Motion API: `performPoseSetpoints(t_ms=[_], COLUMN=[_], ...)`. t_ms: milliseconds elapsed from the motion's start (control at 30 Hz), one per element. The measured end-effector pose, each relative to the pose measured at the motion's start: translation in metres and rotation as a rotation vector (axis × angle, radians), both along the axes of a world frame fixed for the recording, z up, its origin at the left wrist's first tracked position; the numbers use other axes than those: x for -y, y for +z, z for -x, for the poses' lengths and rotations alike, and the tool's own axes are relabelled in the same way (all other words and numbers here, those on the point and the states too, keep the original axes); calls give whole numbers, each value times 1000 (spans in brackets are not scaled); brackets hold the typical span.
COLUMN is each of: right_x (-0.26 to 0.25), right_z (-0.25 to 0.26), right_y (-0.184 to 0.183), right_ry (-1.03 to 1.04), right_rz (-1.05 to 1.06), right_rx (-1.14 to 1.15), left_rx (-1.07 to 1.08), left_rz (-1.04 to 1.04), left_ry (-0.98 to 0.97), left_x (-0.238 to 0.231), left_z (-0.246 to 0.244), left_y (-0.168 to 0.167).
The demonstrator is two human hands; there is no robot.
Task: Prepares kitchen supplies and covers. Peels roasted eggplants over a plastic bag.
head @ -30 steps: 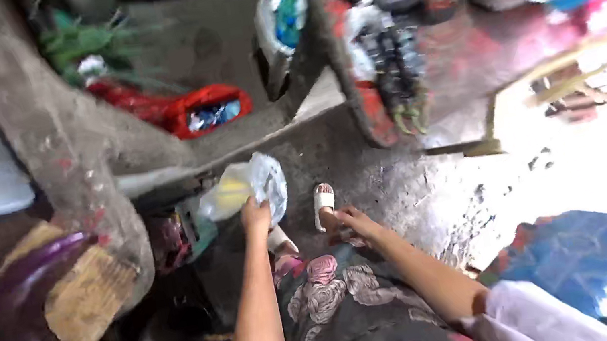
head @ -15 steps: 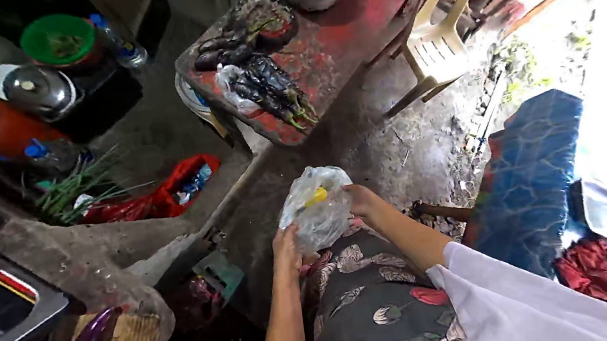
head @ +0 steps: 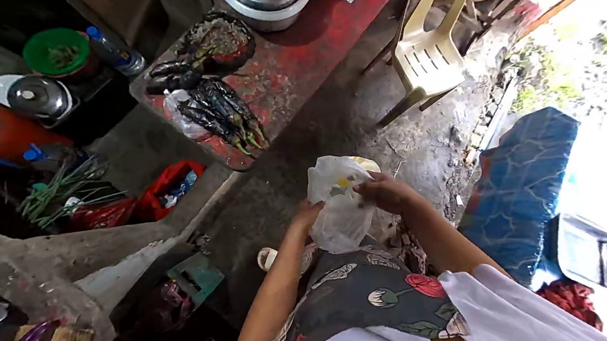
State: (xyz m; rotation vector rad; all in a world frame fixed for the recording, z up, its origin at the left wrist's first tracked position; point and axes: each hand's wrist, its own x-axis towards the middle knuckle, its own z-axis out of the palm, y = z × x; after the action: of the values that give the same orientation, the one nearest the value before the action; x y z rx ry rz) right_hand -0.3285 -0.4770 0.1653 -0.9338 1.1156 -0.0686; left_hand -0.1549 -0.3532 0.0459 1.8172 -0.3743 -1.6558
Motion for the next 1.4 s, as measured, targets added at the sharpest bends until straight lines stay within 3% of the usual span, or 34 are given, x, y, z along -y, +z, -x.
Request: performPoseSetpoints(t_ms=[100, 233, 300, 467, 600, 700, 800, 867, 1033, 1167, 1267, 1400], right_x=[40, 85, 95, 111, 131, 148, 166, 176, 196, 223, 259, 314], right_z=[31, 72, 81, 75, 63, 50, 40, 34, 9, -7, -24, -67], right_y=[-2, -11, -11, -5, -1, 5, 15, 20, 14, 14, 15, 4], right_ry=[217, 371, 218, -540, -732, -805, -801, -754, -649, -378, -185, -37], right_rz=[337, 502, 420, -102, -172, -83, 55, 135, 229, 335, 369, 292], right_rx=[-342, -576, -467, 88, 214, 159, 100, 95, 55, -18, 24, 167], left_rx=[-80, -587, -700, -791, -678, -441, -168, -59, -62, 47, 102, 401], left_rz=[39, 214, 289, 343, 183, 162, 217, 271, 375, 365, 362, 386], left_ry=[60, 395, 523, 697, 466, 113, -340, -396, 158, 528, 699, 744], left_x=[36, 68, 74, 92, 107, 122, 147, 167, 243, 300, 335, 376], left_z=[10, 6, 1, -18, -40, -62, -96, -120, -182, -223, -249, -293], left_y=[28, 60, 69, 66, 60, 55, 78, 93, 95, 95, 95, 92])
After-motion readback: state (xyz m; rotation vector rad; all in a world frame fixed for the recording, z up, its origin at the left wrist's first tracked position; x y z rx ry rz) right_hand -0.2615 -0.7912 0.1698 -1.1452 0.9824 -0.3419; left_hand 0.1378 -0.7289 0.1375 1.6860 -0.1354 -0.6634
